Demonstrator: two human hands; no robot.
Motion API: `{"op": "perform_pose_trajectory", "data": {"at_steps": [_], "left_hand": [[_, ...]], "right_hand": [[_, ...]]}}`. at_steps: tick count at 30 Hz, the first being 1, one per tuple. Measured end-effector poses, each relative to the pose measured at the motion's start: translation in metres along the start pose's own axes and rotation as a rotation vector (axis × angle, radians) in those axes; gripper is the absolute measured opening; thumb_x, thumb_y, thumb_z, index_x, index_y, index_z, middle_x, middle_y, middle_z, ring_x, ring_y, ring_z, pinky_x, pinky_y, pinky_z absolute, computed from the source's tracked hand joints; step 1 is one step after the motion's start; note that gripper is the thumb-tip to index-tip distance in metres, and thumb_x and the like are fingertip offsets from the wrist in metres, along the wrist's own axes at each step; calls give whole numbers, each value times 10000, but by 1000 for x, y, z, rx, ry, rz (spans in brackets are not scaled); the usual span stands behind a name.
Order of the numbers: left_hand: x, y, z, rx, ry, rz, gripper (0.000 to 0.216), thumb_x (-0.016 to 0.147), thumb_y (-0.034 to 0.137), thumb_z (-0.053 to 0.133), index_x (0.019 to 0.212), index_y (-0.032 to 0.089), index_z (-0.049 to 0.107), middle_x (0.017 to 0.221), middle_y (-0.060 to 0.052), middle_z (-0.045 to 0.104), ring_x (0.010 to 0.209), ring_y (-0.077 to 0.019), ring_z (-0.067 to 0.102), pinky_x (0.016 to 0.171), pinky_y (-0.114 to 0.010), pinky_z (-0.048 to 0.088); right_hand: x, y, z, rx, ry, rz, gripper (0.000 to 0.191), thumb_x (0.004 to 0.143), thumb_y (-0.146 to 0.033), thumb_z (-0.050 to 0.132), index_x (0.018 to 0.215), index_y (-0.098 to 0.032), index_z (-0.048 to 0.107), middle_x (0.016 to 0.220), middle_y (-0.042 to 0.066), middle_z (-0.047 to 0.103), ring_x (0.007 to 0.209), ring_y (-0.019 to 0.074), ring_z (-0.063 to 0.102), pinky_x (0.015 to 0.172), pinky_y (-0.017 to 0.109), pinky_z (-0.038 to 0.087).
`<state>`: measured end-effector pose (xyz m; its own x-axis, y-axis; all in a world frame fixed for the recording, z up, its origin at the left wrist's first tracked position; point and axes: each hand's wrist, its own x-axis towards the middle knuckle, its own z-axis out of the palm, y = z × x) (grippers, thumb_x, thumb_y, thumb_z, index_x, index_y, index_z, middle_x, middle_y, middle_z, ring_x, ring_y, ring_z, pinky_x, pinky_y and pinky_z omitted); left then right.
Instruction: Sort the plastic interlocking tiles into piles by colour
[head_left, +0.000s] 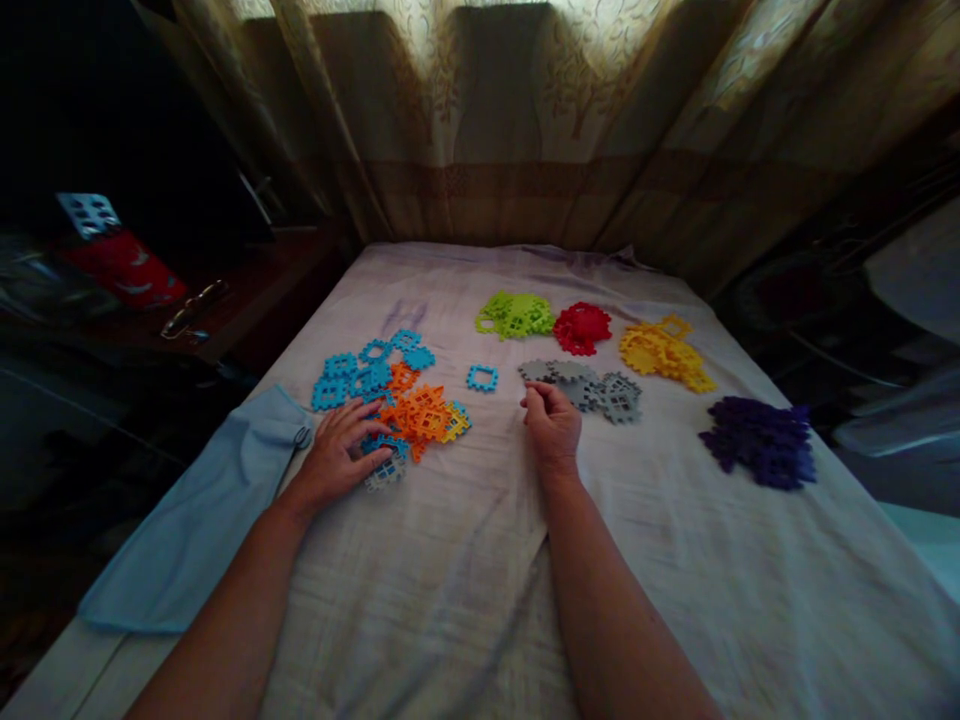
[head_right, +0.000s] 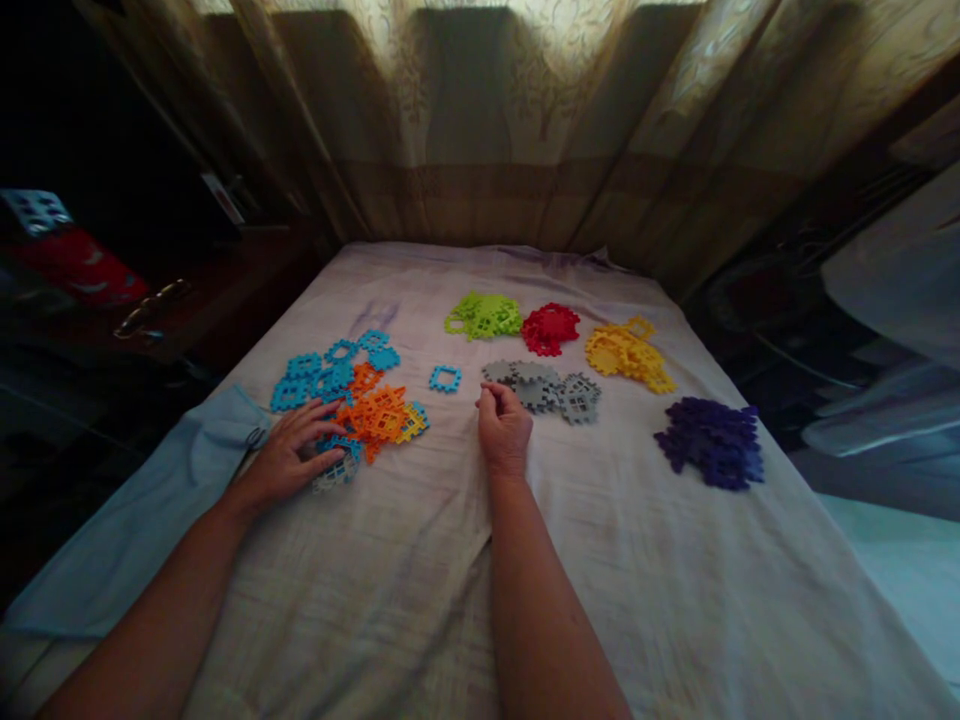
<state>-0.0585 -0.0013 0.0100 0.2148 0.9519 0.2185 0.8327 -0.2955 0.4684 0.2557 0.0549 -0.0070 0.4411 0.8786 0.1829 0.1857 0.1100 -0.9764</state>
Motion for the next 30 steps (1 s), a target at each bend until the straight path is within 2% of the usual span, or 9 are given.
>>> {"op": "perform_pose_trajectory", "data": {"at_steps": [5, 8, 10, 13, 16, 23, 30], "left_hand": [[4, 10, 6, -58, 79, -106, 286, 832, 528, 607, 905, 276, 719, 1332, -61, 667, 1368, -321, 477, 1178, -622, 230], [10, 19, 5, -123, 124, -120, 289, 813, 539, 625, 852, 265, 707, 1293, -63, 688, 1338, -322, 504, 1190, -626, 196], [17, 25, 2, -218, 126, -125, 312, 790, 556, 645, 847, 254, 698, 1211, -72, 721, 1244, -308, 580, 1161, -588, 297], [30, 35, -4, -398, 107, -187, 375, 756, 581, 667, 889, 231, 684, 984, -59, 751, 938, -248, 692, 924, -450, 539], [47, 45, -8, -511, 71, -197, 383, 731, 567, 692, 883, 216, 666, 834, -19, 719, 749, -187, 672, 736, -337, 572], [102, 69, 6, -569, 132, -101, 296, 771, 421, 648, 968, 200, 665, 890, -25, 711, 832, -177, 674, 786, -316, 553], [154, 83, 44, -465, 2, -139, 255, 786, 300, 612, 991, 179, 704, 865, -34, 729, 779, -164, 677, 746, -301, 557]], "right_hand": [[1, 1, 1, 8, 5, 10, 362, 738, -468, 556, 865, -171, 719, 630, 8, 662, 548, 156, 568, 614, 300, 469], [1, 1, 1, 15, 10, 20, 362, 736, -472, 560, 863, -172, 719, 622, 4, 659, 551, 158, 575, 614, 300, 473], [1, 0, 1, 18, 13, 22, 357, 736, -468, 562, 860, -173, 718, 620, 3, 660, 551, 159, 581, 612, 299, 479], [2, 1, 1, 18, 22, 17, 342, 741, -454, 561, 859, -174, 719, 623, 4, 665, 553, 159, 588, 616, 299, 488], [2, 2, 1, 10, 21, 9, 326, 754, -445, 562, 862, -181, 721, 627, 3, 671, 550, 157, 583, 614, 295, 486], [2, 2, 2, 16, 12, 19, 329, 773, -445, 559, 876, -181, 726, 638, 5, 673, 559, 153, 581, 609, 284, 477], [2, 0, 2, 49, -1, 37, 347, 761, -457, 560, 878, -173, 722, 647, 9, 672, 559, 150, 575, 614, 287, 486]]}}
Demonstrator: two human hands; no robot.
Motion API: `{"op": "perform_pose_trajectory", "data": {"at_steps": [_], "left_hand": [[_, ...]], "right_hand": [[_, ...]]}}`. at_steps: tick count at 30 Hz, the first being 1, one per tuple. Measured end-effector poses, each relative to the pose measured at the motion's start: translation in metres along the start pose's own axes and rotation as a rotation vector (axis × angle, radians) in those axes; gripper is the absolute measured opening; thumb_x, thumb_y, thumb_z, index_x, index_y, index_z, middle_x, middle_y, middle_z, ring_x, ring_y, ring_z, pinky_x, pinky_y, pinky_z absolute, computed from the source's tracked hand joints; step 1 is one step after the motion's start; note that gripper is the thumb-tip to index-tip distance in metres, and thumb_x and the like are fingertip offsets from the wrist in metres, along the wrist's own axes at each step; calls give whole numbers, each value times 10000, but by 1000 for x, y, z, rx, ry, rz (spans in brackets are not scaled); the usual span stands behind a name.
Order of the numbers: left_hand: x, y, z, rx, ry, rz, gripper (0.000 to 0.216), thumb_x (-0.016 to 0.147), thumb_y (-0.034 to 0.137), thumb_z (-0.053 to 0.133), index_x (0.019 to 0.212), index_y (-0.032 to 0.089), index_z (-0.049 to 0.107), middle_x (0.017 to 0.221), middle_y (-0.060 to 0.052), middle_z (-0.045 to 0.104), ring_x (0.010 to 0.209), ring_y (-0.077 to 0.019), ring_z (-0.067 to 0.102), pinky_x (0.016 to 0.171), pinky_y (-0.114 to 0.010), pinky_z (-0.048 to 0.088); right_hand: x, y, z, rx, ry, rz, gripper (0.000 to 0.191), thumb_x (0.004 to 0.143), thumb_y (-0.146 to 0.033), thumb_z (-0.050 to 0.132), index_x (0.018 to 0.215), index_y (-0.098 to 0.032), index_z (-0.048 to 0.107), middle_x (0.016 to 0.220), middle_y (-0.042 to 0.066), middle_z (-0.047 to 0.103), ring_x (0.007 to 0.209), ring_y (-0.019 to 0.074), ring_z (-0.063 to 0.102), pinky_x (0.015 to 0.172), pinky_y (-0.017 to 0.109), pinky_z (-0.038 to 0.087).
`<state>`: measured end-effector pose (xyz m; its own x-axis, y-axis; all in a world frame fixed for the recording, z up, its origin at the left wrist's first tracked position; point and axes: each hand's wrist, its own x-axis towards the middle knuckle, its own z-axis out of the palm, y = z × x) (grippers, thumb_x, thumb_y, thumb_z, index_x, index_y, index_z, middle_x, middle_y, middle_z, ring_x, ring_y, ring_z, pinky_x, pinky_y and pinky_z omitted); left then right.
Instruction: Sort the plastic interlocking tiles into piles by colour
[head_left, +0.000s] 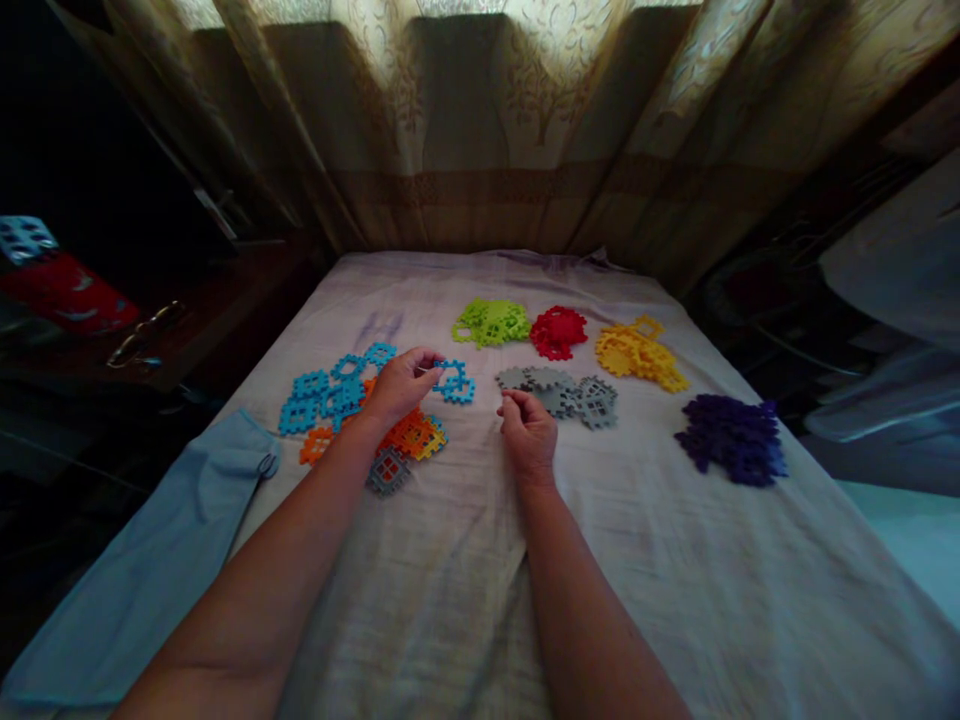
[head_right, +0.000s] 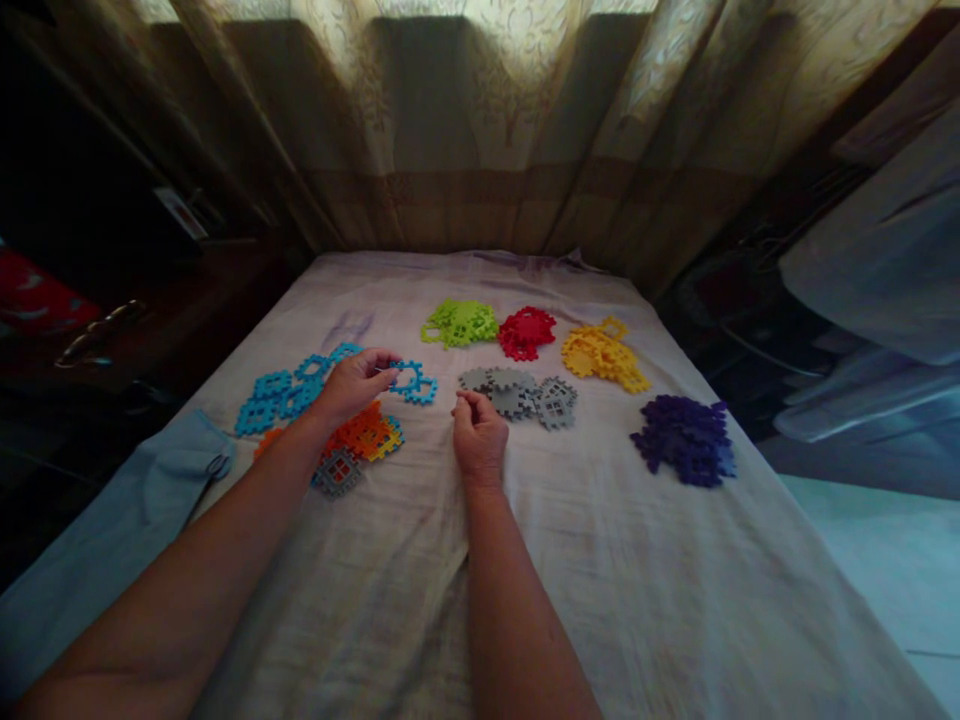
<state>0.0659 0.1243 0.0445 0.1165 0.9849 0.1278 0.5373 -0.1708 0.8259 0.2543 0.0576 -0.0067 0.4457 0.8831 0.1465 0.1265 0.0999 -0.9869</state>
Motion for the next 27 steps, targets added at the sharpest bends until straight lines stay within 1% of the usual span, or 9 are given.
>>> {"op": "perform_pose_trajectory", "data": {"at_steps": [3, 6, 10, 13, 16, 19, 23, 25, 27], "left_hand": [[10, 0, 14, 6, -12, -2, 260, 801, 294, 615, 1019, 184, 702, 937, -43, 748, 827, -167, 692, 787, -307, 568], [11, -1, 17, 92, 0, -4, 339, 806, 293, 623, 1121, 185, 688, 1105, -77, 740, 963, -199, 697, 848, -327, 567], [-8, -3, 4, 290, -5, 55, 379, 840, 355, 589, 1175, 206, 688, 1208, -85, 716, 1113, -245, 662, 966, -384, 529], [-34, -7, -8, 399, -128, 175, 371, 847, 425, 586, 1144, 241, 710, 1197, -64, 728, 1143, -254, 648, 1052, -410, 473], [-58, -12, -16, 456, -216, 247, 351, 827, 451, 613, 1094, 255, 729, 1186, -67, 735, 1193, -281, 623, 1120, -477, 400], [-74, -16, -20, 478, -199, 269, 286, 830, 435, 618, 1026, 263, 735, 1141, -67, 749, 1199, -290, 618, 1128, -506, 376], [-79, -17, -25, 471, -196, 293, 215, 852, 432, 595, 839, 258, 720, 1108, -56, 755, 1146, -273, 639, 1085, -486, 414], [-79, -17, -26, 481, -197, 292, 248, 854, 444, 596, 734, 251, 694, 1132, -54, 751, 1186, -283, 620, 1105, -503, 390], [-80, -17, -26, 505, -184, 288, 280, 856, 455, 600, 689, 243, 678, 1170, -59, 742, 1244, -302, 585, 1137, -533, 347]], "right_hand": [[0, 0, 0, -1, -9, -6, 339, 772, -459, 550, 879, -184, 717, 661, 6, 681, 555, 144, 564, 603, 276, 479], [0, 0, 1, -1, -10, 1, 349, 768, -472, 548, 879, -186, 715, 652, 4, 678, 540, 141, 549, 590, 273, 470], [1, 0, 1, -9, 1, -5, 350, 773, -474, 544, 874, -187, 717, 639, 1, 672, 532, 138, 541, 583, 268, 465], [0, 0, 1, -10, -3, -12, 343, 777, -467, 542, 870, -187, 717, 641, 2, 674, 529, 136, 542, 567, 261, 461], [0, -1, 1, -17, -10, -12, 340, 773, -463, 547, 869, -186, 719, 647, 5, 677, 541, 140, 556, 577, 265, 472], [0, 0, 0, -11, -22, 5, 347, 772, -465, 549, 881, -184, 721, 660, 10, 681, 563, 148, 574, 609, 278, 488], [0, 2, 0, -5, -27, 13, 344, 772, -469, 553, 887, -191, 718, 680, 12, 689, 583, 151, 587, 623, 281, 493], [1, 2, 1, -3, -27, 10, 344, 770, -469, 553, 889, -191, 718, 679, 11, 689, 585, 151, 590, 620, 281, 494], [1, 3, 1, -3, -28, 9, 343, 769, -468, 554, 890, -191, 718, 680, 10, 691, 583, 151, 590, 615, 280, 495]]}}
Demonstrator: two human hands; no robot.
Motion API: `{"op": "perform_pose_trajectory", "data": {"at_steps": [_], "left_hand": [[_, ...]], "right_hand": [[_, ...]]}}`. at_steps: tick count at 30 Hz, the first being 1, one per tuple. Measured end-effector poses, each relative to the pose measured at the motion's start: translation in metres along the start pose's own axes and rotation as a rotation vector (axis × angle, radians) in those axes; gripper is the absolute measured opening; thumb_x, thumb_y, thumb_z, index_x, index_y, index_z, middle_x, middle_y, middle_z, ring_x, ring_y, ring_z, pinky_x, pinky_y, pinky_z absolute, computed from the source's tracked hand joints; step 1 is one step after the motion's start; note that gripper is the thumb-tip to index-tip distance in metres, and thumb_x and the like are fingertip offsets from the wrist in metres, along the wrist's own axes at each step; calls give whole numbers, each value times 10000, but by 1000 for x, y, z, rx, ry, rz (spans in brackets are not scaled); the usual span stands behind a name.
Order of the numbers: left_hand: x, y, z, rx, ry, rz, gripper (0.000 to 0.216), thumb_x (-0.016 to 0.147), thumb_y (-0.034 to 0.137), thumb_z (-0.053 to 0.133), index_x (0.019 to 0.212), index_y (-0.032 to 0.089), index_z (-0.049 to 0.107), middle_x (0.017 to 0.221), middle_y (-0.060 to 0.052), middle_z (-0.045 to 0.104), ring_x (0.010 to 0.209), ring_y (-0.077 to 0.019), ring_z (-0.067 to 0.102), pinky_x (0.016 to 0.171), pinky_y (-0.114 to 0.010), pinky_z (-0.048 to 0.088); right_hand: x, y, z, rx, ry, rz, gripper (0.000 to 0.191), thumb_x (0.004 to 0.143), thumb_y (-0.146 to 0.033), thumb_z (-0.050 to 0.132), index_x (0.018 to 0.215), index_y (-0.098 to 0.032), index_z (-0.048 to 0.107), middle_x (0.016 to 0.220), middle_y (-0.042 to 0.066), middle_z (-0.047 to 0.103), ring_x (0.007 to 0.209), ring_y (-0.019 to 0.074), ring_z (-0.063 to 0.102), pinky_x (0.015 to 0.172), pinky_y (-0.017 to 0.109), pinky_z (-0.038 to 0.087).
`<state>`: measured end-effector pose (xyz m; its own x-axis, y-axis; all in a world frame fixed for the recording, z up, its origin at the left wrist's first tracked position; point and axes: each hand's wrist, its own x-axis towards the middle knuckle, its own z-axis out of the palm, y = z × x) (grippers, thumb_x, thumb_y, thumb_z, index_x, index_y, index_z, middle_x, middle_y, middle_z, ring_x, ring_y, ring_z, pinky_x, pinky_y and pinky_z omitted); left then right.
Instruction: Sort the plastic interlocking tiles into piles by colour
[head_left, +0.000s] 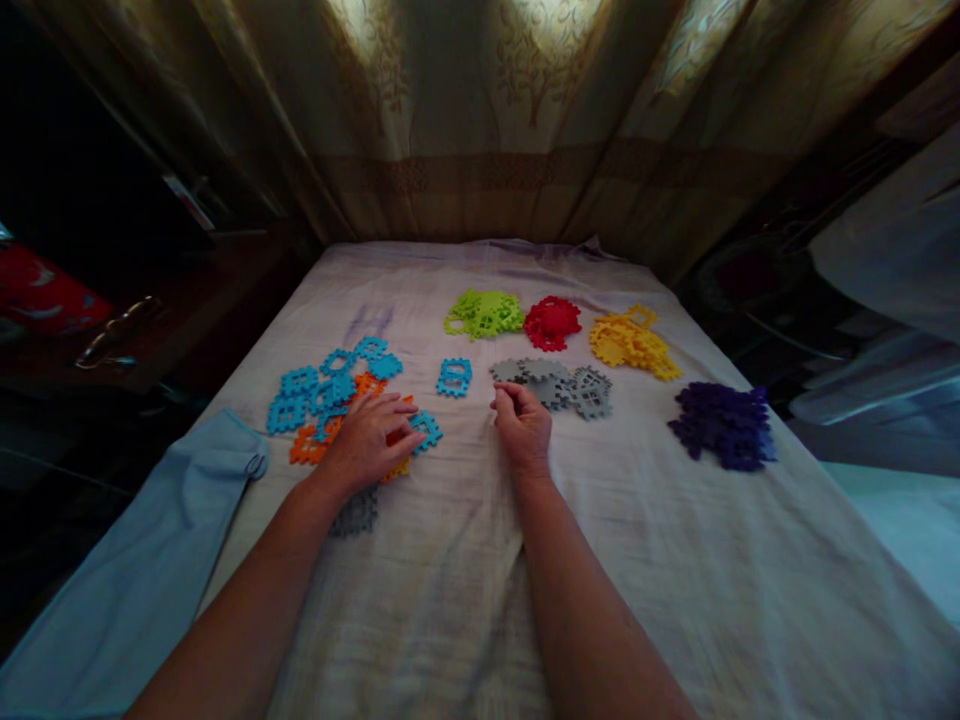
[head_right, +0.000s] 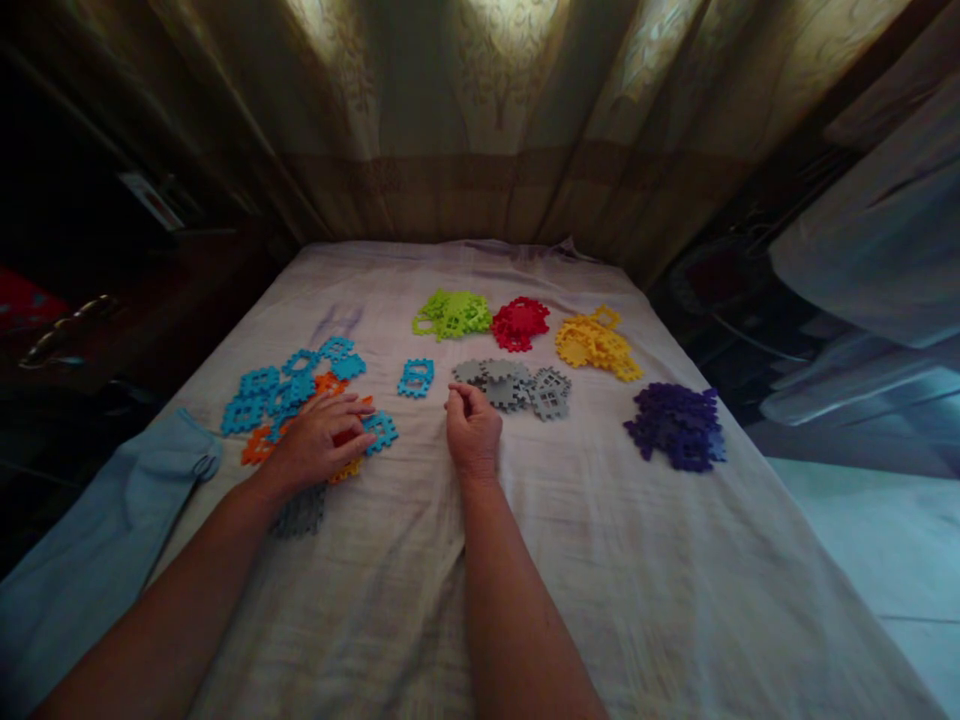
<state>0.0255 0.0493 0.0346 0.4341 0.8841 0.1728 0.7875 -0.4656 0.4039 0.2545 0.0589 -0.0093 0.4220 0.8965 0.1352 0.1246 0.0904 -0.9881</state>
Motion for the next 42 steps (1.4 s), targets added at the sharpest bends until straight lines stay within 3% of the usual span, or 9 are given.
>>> {"op": "perform_pose_trajectory", "data": {"at_steps": [3, 7, 11, 16, 22, 29, 32, 36, 42], "left_hand": [[-2, 4, 3, 48, 17, -29, 230, 825, 467, 652, 847, 248, 716, 1264, -78, 702, 1315, -327, 531, 1165, -568, 295], [-7, 11, 8, 121, 20, -88, 514, 727, 483, 753, 1182, 262, 665, 1436, -105, 580, 1424, -366, 405, 1204, -624, 180], [-7, 16, 12, 141, 0, -113, 489, 738, 439, 746, 1180, 251, 656, 1413, -111, 595, 1415, -376, 414, 1208, -640, 142], [3, 17, 14, 67, 9, -109, 478, 750, 429, 719, 1184, 247, 634, 1261, -95, 681, 1304, -336, 531, 1196, -574, 232], [46, 23, 7, 22, 30, -159, 517, 775, 429, 710, 1234, 210, 616, 1239, -105, 690, 1174, -332, 608, 1092, -506, 377], [86, 35, 21, 176, -23, -209, 552, 836, 433, 681, 1330, 217, 565, 1361, -123, 630, 1305, -311, 537, 1173, -496, 279], [86, 28, 20, 195, -33, -235, 605, 859, 458, 653, 1396, 213, 520, 1437, -128, 573, 1355, -305, 493, 1182, -483, 272], [77, 2, 0, 324, -3, -334, 502, 907, 408, 572, 1358, 188, 575, 1411, -126, 598, 1336, -310, 508, 1174, -481, 276], [63, -29, -27, 498, -124, -451, 457, 890, 453, 538, 1227, 182, 685, 1300, -136, 671, 1228, -351, 583, 1059, -474, 399]], "right_hand": [[0, 0, 0, -2, 5, -2, 341, 774, -470, 552, 888, -194, 716, 677, 9, 692, 576, 150, 587, 608, 279, 493], [0, 0, 1, -3, 8, -1, 336, 777, -463, 554, 885, -190, 719, 673, 13, 688, 579, 153, 588, 609, 280, 494], [-1, -1, 0, 5, 0, 8, 338, 768, -462, 560, 891, -189, 717, 679, 12, 687, 589, 155, 593, 635, 289, 498], [-1, -3, 0, 4, -4, 6, 341, 765, -461, 556, 893, -187, 715, 672, 10, 682, 575, 156, 586, 633, 295, 497], [-1, -3, 0, -22, -2, -11, 352, 776, -454, 551, 896, -171, 723, 673, 22, 686, 591, 163, 597, 646, 299, 498], [0, -3, 0, -19, 4, -24, 355, 775, -469, 545, 881, -180, 723, 658, 15, 694, 564, 149, 583, 619, 278, 492], [-1, -3, 0, -20, 2, -12, 355, 775, -466, 548, 887, -179, 725, 670, 19, 698, 574, 154, 589, 638, 286, 496], [-1, -2, 0, -31, 3, -17, 343, 776, -457, 552, 888, -183, 726, 675, 20, 700, 585, 158, 592, 646, 285, 492], [-1, -2, 1, -32, 0, -39, 330, 776, -449, 550, 870, -188, 729, 665, 25, 703, 606, 166, 611, 624, 274, 490]]}}
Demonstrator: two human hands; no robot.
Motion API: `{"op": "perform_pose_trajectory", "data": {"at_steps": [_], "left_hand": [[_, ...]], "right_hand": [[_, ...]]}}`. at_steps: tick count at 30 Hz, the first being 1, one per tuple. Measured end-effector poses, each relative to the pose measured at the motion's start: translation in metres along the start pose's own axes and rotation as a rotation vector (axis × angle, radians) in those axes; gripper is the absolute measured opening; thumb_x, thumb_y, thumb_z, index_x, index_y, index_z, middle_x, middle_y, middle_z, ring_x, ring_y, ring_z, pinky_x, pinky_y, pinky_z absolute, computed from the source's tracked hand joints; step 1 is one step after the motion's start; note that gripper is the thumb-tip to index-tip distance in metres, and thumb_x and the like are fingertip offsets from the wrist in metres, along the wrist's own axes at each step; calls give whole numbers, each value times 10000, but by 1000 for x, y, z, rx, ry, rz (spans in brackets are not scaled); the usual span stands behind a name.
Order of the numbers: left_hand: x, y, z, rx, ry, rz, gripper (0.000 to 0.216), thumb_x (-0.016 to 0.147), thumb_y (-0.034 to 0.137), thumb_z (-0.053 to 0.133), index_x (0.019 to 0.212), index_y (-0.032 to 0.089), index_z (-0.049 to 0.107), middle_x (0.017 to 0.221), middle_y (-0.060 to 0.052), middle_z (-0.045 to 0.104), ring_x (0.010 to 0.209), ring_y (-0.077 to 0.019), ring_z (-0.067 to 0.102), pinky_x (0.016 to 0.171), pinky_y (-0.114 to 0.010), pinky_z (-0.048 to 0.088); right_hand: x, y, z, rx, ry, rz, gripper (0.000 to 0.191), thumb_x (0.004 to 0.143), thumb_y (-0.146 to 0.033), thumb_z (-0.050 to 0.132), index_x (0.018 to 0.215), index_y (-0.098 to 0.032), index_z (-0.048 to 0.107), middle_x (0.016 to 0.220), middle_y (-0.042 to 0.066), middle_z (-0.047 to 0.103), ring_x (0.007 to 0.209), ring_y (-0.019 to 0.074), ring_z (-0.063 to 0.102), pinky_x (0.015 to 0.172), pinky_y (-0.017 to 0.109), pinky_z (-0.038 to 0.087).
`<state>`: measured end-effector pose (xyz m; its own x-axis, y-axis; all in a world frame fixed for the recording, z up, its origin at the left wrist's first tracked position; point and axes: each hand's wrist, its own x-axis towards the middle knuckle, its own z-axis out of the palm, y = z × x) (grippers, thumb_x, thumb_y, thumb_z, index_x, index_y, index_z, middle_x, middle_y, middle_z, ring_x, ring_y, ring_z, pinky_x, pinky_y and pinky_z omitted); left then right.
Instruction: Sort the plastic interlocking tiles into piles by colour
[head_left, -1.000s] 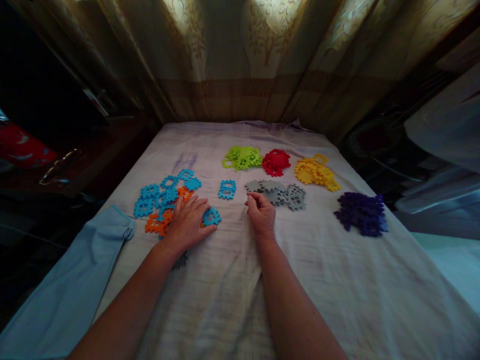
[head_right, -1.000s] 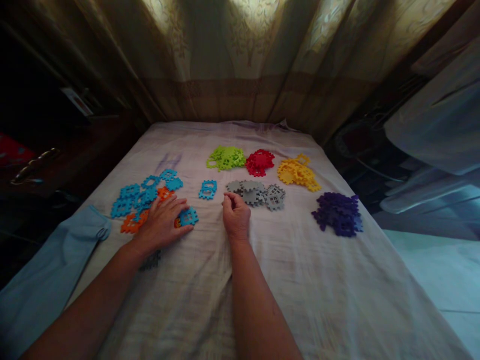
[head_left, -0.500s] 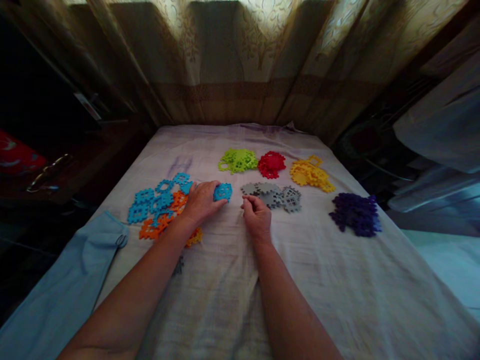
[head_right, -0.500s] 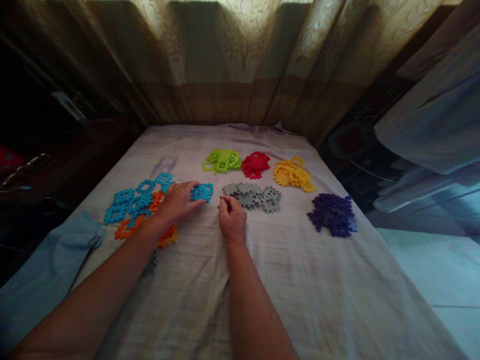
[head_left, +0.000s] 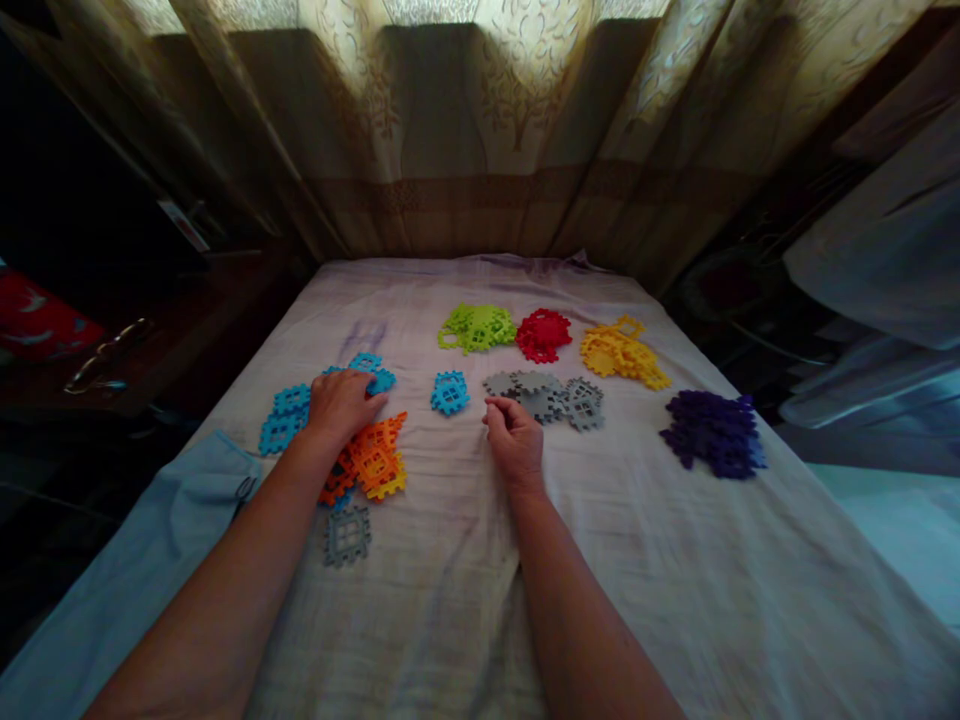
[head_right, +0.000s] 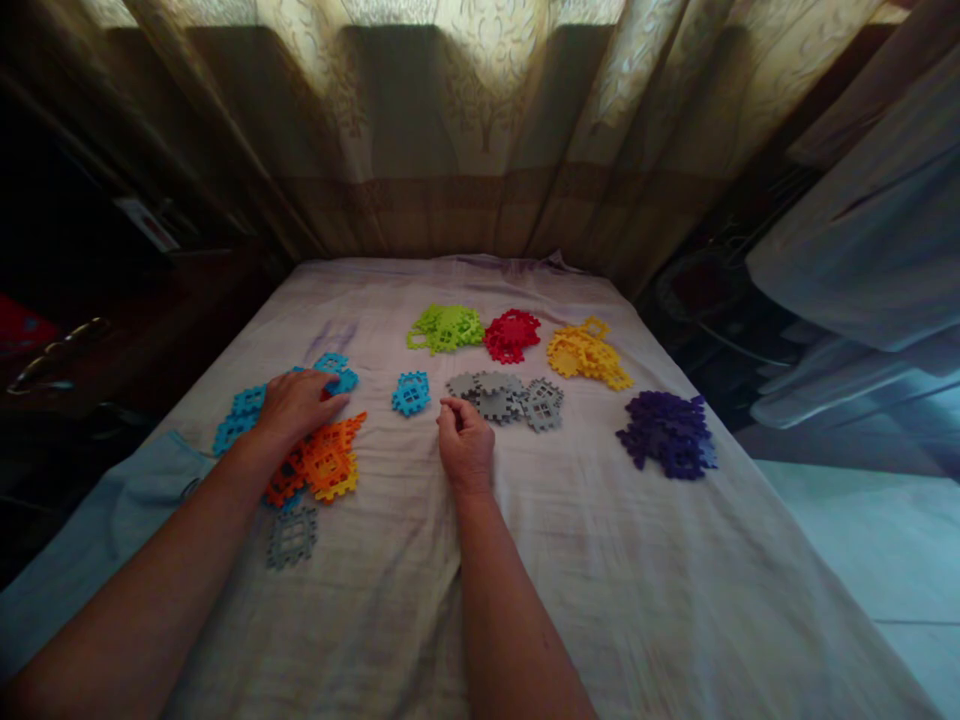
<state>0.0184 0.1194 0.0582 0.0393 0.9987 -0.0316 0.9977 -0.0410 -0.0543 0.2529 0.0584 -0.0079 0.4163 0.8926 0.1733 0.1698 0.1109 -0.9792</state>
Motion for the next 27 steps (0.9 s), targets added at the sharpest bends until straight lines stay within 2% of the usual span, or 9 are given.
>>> {"op": "perform_pose_trajectory", "data": {"at_steps": [9, 12, 15, 18, 23, 27], "left_hand": [[-2, 3, 5, -10, 80, 16, 396, 897, 415, 497, 1172, 240, 722, 1261, -95, 704, 1180, -319, 618, 1037, -473, 398], [-2, 8, 2, -29, 137, 50, 390, 931, 397, 450, 1129, 227, 740, 1213, -97, 723, 1127, -309, 643, 981, -449, 435], [-2, 22, -1, -62, 183, 87, 389, 960, 375, 426, 1102, 209, 748, 1161, -103, 730, 1072, -280, 662, 892, -385, 476], [0, 41, 1, -91, 176, 139, 371, 966, 376, 441, 1073, 212, 755, 1111, -97, 732, 1031, -258, 669, 836, -349, 489], [0, 68, 9, -136, 151, 203, 339, 962, 387, 481, 1124, 237, 739, 1119, -77, 725, 1017, -229, 674, 826, -316, 494], [1, 73, 9, -207, 142, 222, 338, 957, 428, 497, 1110, 251, 741, 1112, -56, 733, 1024, -217, 675, 833, -294, 495]], "right_hand": [[0, 1, 0, -21, 4, 1, 350, 789, -459, 543, 881, -186, 742, 676, 35, 716, 614, 170, 625, 625, 278, 498], [0, 0, 0, -24, -1, 2, 351, 791, -455, 540, 885, -185, 743, 680, 36, 718, 623, 173, 634, 625, 277, 502], [0, 0, 0, -16, -6, -1, 333, 795, -445, 543, 882, -191, 741, 683, 32, 719, 634, 173, 640, 632, 273, 503], [0, 0, 0, -18, 2, 1, 329, 791, -446, 546, 873, -194, 741, 674, 32, 715, 633, 176, 639, 636, 275, 504], [0, -1, 0, -18, -3, 0, 335, 786, -449, 541, 869, -194, 741, 678, 31, 712, 619, 172, 623, 632, 274, 500], [0, -1, 0, -26, 3, -4, 345, 779, -449, 535, 872, -189, 742, 665, 30, 703, 625, 175, 619, 635, 276, 496]]}}
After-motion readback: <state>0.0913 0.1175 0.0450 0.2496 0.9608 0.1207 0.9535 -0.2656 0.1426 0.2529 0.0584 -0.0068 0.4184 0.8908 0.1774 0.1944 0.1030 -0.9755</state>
